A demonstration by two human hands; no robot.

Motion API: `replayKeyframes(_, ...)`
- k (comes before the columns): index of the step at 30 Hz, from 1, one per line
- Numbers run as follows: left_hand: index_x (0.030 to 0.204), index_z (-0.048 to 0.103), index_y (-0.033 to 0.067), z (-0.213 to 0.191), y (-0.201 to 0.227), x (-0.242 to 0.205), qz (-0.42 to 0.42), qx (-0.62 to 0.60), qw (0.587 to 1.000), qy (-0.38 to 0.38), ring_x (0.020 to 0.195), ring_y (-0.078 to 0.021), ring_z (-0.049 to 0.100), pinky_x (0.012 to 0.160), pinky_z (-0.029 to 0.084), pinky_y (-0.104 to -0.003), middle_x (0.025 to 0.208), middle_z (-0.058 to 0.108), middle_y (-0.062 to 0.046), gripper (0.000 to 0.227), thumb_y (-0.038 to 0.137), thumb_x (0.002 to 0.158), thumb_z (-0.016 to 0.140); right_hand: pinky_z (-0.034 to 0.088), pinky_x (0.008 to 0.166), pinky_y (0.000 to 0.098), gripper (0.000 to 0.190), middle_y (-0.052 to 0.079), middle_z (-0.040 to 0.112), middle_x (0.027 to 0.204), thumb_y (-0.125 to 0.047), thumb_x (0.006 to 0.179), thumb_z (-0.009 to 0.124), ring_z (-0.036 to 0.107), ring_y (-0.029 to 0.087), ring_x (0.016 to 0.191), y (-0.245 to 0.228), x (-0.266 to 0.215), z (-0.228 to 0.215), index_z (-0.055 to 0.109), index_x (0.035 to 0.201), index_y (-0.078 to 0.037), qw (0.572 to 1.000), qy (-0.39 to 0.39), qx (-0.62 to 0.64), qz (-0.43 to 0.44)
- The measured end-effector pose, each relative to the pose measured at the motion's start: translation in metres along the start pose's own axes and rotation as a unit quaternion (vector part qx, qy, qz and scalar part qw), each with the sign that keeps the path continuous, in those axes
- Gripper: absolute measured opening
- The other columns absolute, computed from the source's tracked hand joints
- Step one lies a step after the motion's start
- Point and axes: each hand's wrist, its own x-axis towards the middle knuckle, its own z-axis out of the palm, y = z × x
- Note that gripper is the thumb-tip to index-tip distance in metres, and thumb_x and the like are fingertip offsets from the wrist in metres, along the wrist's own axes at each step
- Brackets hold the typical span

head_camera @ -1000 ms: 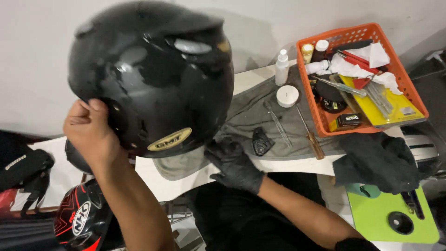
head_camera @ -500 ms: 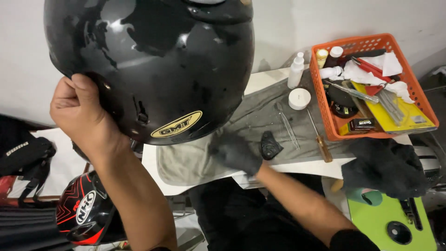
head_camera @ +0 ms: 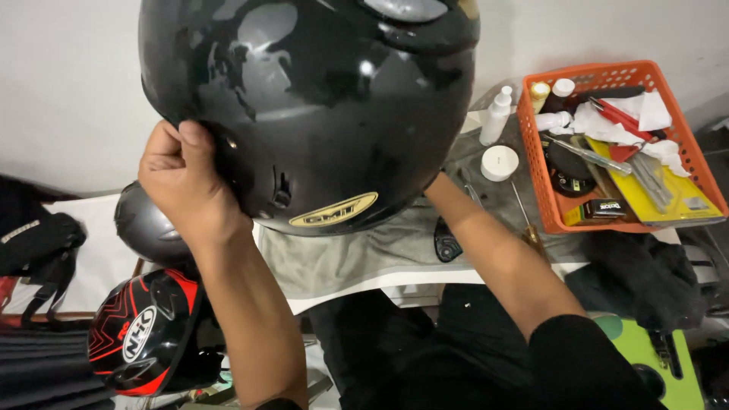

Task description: The person removes the visor from a black motorcycle helmet and then uses a screwdriver to unscrew the fasteners on both sides of the helmet shell. The person manipulates the helmet and visor throughout the process.

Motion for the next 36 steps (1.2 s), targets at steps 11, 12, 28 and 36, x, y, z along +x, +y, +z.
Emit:
replayKeyframes(11, 0.08, 0.055, 0.0096, 0.01, -0.131, -0.019, -0.105, -0.169, 0.98, 0.014, 0.046, -0.0091, 0.055, 0.047, 0.052, -0.022, 0.059, 0.055, -0.004, 0.036, 0.033, 0.099, 0.076, 0.057, 0.063, 0.0536, 0.066, 0.008, 0.069, 0.078, -0.067, 0.071, 0.071, 0.07, 0.037, 0.081, -0.013, -0.063, -0.095, 0.068, 0.119, -0.021, 0.984, -0.053, -0.129, 0.108)
replayKeyframes(12, 0.08, 0.055, 0.0096, 0.023, -0.124, -0.023, -0.105, -0.172, 0.979, 0.012, 0.046, -0.0091, 0.055, 0.047, 0.052, -0.022, 0.059, 0.055, -0.004, 0.036, 0.033, 0.099, 0.076, 0.057, 0.063, 0.0536, 0.066, 0.008, 0.069, 0.078, -0.067, 0.071, 0.071, 0.07, 0.037, 0.081, -0.007, -0.075, -0.078, 0.068, 0.119, -0.021, 0.984, -0.052, -0.131, 0.11)
replayKeyframes(28, 0.083, 0.055, 0.0064, 0.036, -0.098, -0.079, -0.154, -0.083, 0.984, -0.036, 0.059, -0.01, 0.052, 0.06, 0.051, -0.023, 0.063, 0.054, -0.004, 0.022, -0.005, 0.066, 0.063, 0.062, 0.075, 0.0494, 0.046, 0.013, 0.077, 0.104, -0.032, 0.086, 0.067, 0.075, 0.034, 0.096, 0.021, -0.164, -0.1, 0.068, 0.131, -0.022, 0.964, -0.041, -0.06, 0.255)
replayKeyframes(36, 0.091, 0.054, 0.01, 0.04, -0.096, -0.099, -0.122, 0.022, 0.992, -0.041, 0.068, -0.0065, 0.047, 0.067, 0.048, -0.022, 0.065, 0.054, -0.001, 0.028, -0.004, 0.072, 0.068, 0.055, 0.097, 0.0407, 0.034, 0.002, 0.076, 0.097, -0.052, 0.09, 0.07, 0.073, 0.025, 0.097, 0.038, -0.208, -0.054, 0.075, 0.116, -0.031, 0.958, 0.069, -0.089, 0.263)
